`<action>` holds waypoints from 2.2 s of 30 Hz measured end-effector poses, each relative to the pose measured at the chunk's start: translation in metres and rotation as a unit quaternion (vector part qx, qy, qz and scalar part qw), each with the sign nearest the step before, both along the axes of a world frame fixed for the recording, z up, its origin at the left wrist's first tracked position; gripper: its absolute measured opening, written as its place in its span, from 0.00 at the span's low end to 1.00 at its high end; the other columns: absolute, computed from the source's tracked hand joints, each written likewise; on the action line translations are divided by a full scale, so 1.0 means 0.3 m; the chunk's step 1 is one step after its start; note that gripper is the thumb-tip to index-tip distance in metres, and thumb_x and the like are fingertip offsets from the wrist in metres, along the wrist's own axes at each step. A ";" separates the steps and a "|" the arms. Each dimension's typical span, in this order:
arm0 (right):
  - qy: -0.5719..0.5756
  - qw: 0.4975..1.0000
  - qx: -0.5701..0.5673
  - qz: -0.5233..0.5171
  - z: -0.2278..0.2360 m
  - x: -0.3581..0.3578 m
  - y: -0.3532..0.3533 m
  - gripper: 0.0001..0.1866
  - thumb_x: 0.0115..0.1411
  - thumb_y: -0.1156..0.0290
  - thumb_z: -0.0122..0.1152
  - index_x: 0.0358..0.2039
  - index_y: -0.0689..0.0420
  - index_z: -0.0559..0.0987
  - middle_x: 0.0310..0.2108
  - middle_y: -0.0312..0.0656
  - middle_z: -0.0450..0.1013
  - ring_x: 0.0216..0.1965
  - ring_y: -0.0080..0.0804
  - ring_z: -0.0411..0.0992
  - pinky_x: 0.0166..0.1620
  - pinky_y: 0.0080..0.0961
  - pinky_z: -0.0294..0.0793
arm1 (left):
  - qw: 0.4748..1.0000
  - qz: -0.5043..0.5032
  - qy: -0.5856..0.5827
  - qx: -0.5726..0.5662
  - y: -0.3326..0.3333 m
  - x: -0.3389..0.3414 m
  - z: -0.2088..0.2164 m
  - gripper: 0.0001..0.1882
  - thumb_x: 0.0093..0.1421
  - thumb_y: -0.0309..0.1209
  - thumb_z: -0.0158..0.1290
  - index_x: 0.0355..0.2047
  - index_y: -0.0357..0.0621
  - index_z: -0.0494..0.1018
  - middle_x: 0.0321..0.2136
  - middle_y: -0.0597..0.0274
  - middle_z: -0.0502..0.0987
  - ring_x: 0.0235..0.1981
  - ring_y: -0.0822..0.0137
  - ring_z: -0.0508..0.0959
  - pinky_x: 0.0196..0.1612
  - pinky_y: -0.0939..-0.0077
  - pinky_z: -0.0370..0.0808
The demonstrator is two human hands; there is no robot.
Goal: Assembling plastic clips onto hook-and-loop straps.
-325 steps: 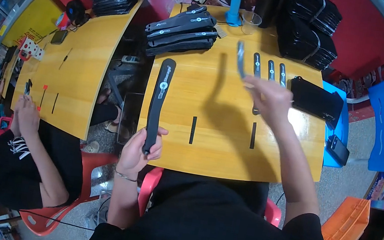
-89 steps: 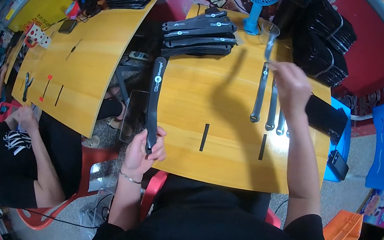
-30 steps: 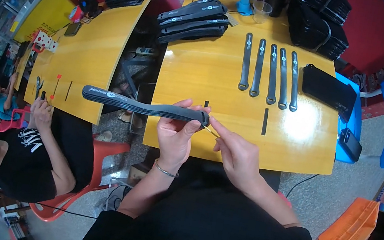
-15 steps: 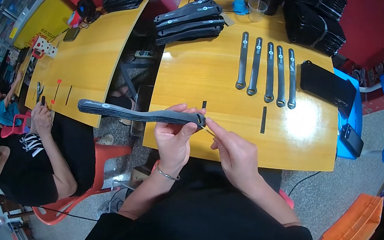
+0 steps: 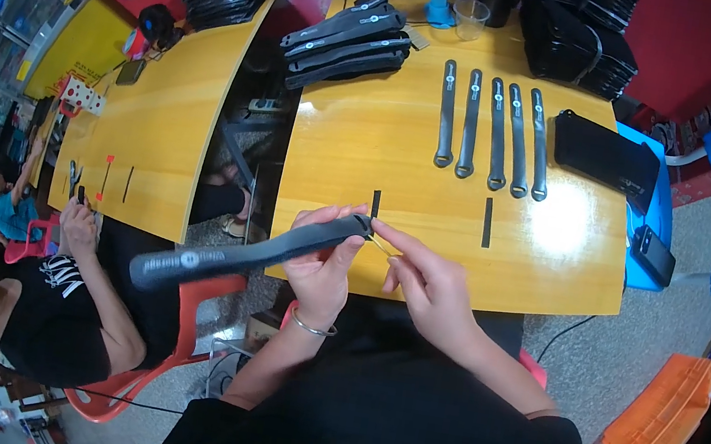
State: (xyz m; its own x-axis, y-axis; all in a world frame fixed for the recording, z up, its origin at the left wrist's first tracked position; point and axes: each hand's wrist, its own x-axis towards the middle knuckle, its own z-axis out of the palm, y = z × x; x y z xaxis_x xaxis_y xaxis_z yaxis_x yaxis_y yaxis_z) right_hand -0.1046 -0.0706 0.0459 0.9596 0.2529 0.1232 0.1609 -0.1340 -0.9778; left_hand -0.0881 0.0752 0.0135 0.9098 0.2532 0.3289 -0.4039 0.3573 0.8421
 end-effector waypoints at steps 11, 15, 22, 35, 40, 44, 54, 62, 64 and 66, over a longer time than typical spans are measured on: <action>0.023 0.999 0.032 0.020 -0.021 0.017 0.006 0.24 0.58 0.80 0.51 0.56 0.48 0.71 0.21 0.43 0.69 0.22 0.25 0.71 0.28 0.21 0.71 | 0.994 0.036 -0.031 0.099 0.015 0.001 0.005 0.19 0.53 0.19 0.58 0.45 0.36 0.68 0.40 0.57 0.71 0.45 0.54 0.76 0.49 0.67 0.75; 0.094 0.988 0.116 0.028 -0.014 0.014 0.014 0.25 0.57 0.81 0.52 0.55 0.48 0.71 0.25 0.44 0.73 0.22 0.28 0.72 0.27 0.23 0.72 | 0.994 0.029 -0.027 0.102 0.021 0.005 0.001 0.19 0.53 0.18 0.58 0.45 0.36 0.67 0.40 0.56 0.72 0.45 0.55 0.76 0.49 0.67 0.75; -0.077 0.997 -0.013 -0.018 -0.015 0.032 0.032 0.22 0.59 0.81 0.50 0.54 0.52 0.72 0.28 0.43 0.75 0.24 0.25 0.73 0.28 0.22 0.72 | 0.998 -0.001 0.006 0.061 0.012 0.005 0.003 0.21 0.52 0.19 0.59 0.46 0.33 0.67 0.39 0.54 0.75 0.44 0.62 0.77 0.49 0.72 0.74; 0.005 0.998 0.058 -0.037 -0.027 0.067 0.050 0.15 0.59 0.81 0.50 0.47 0.59 0.77 0.26 0.43 0.75 0.21 0.22 0.71 0.26 0.18 0.70 | 0.995 -0.013 0.101 0.025 0.023 0.012 0.004 0.25 0.56 0.17 0.55 0.54 0.29 0.63 0.41 0.52 0.75 0.43 0.65 0.77 0.49 0.75 0.74; -0.074 0.995 -0.004 -0.062 -0.034 0.067 0.068 0.17 0.55 0.83 0.53 0.46 0.58 0.77 0.27 0.47 0.75 0.21 0.28 0.72 0.27 0.21 0.71 | 0.994 -0.008 0.111 0.024 0.011 0.019 0.012 0.27 0.55 0.15 0.54 0.55 0.30 0.61 0.43 0.52 0.74 0.45 0.65 0.77 0.49 0.75 0.74; -0.116 0.988 -0.017 -0.102 -0.062 0.072 0.078 0.18 0.53 0.85 0.54 0.44 0.57 0.78 0.27 0.48 0.75 0.21 0.30 0.73 0.27 0.22 0.72 | 0.992 -0.027 0.113 0.050 0.001 0.025 0.018 0.29 0.54 0.13 0.53 0.57 0.30 0.60 0.44 0.51 0.74 0.46 0.64 0.76 0.50 0.74 0.74; -0.100 0.985 0.000 -0.140 -0.078 0.075 0.074 0.13 0.53 0.84 0.55 0.39 0.59 0.79 0.26 0.46 0.75 0.21 0.29 0.73 0.26 0.22 0.72 | 0.988 -0.062 0.074 0.121 0.028 0.038 0.009 0.29 0.52 0.12 0.53 0.55 0.28 0.61 0.46 0.50 0.73 0.46 0.65 0.76 0.49 0.76 0.75; -0.105 0.987 -0.047 -0.108 -0.072 0.073 0.063 0.13 0.54 0.81 0.57 0.41 0.57 0.79 0.26 0.44 0.75 0.20 0.27 0.73 0.26 0.23 0.71 | 0.978 -0.113 0.165 0.057 0.031 0.038 0.027 0.25 0.56 0.13 0.48 0.56 0.30 0.61 0.47 0.49 0.71 0.47 0.64 0.75 0.52 0.74 0.72; -0.106 0.987 -0.059 -0.103 -0.067 0.073 0.052 0.13 0.54 0.79 0.59 0.41 0.57 0.79 0.26 0.43 0.76 0.20 0.26 0.72 0.25 0.22 0.71 | 0.980 -0.089 0.172 0.055 0.024 0.040 0.019 0.26 0.57 0.13 0.46 0.57 0.30 0.59 0.44 0.52 0.74 0.47 0.65 0.75 0.51 0.75 0.73; -0.058 0.995 -0.037 -0.074 -0.053 0.070 0.032 0.15 0.51 0.76 0.64 0.41 0.55 0.79 0.28 0.41 0.76 0.21 0.24 0.71 0.24 0.19 0.68 | 0.978 -0.108 0.174 0.036 0.031 0.034 0.023 0.24 0.57 0.13 0.47 0.55 0.29 0.62 0.42 0.55 0.75 0.45 0.68 0.76 0.49 0.77 0.74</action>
